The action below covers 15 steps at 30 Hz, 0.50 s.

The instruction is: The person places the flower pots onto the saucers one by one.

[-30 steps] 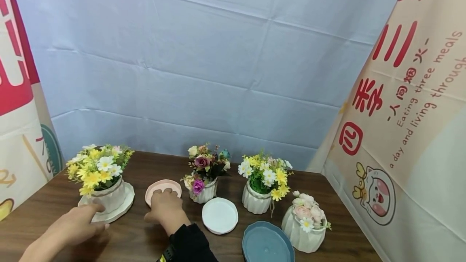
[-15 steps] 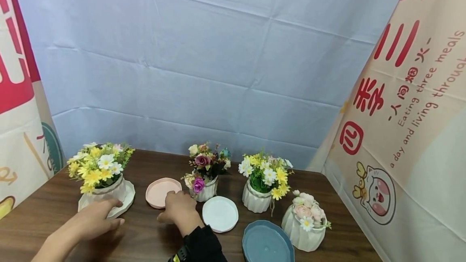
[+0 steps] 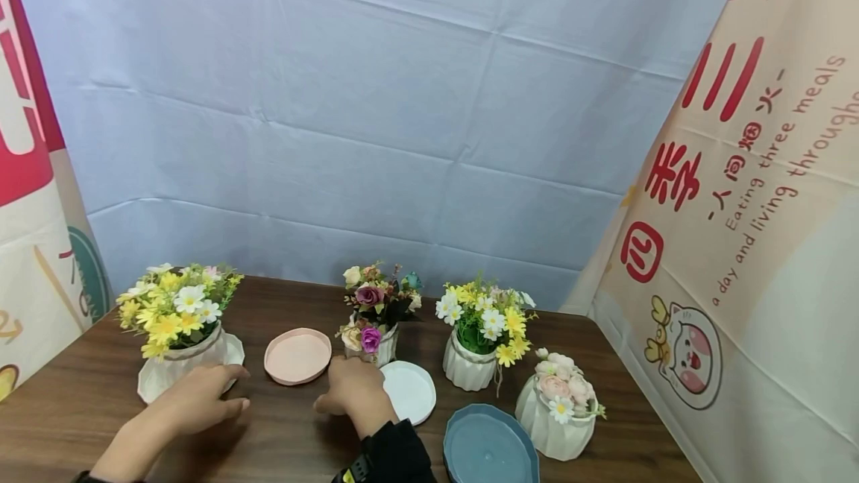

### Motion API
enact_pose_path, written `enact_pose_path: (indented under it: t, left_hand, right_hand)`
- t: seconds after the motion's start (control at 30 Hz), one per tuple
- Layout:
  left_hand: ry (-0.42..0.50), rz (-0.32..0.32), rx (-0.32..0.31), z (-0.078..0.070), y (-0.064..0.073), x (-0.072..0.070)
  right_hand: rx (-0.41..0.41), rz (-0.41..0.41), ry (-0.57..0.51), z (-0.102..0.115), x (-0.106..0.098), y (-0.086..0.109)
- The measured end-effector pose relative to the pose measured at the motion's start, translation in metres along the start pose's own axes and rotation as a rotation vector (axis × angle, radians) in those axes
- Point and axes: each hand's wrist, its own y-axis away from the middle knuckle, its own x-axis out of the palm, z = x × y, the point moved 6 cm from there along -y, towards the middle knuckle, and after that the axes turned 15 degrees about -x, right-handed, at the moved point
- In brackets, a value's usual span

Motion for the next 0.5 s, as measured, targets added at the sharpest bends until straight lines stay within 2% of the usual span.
enact_pose_path:
  t: [0.27,0.5]
  left_hand:
    - [-0.006,-0.009,0.017,-0.012,-0.008,0.003]
    - [-0.03,-0.023,0.024,-0.017,-0.016,0.012]
  right_hand:
    - [0.057,-0.018,-0.072,-0.021,-0.008,0.011]
    - [0.098,-0.013,-0.103,-0.036,-0.013,0.018]
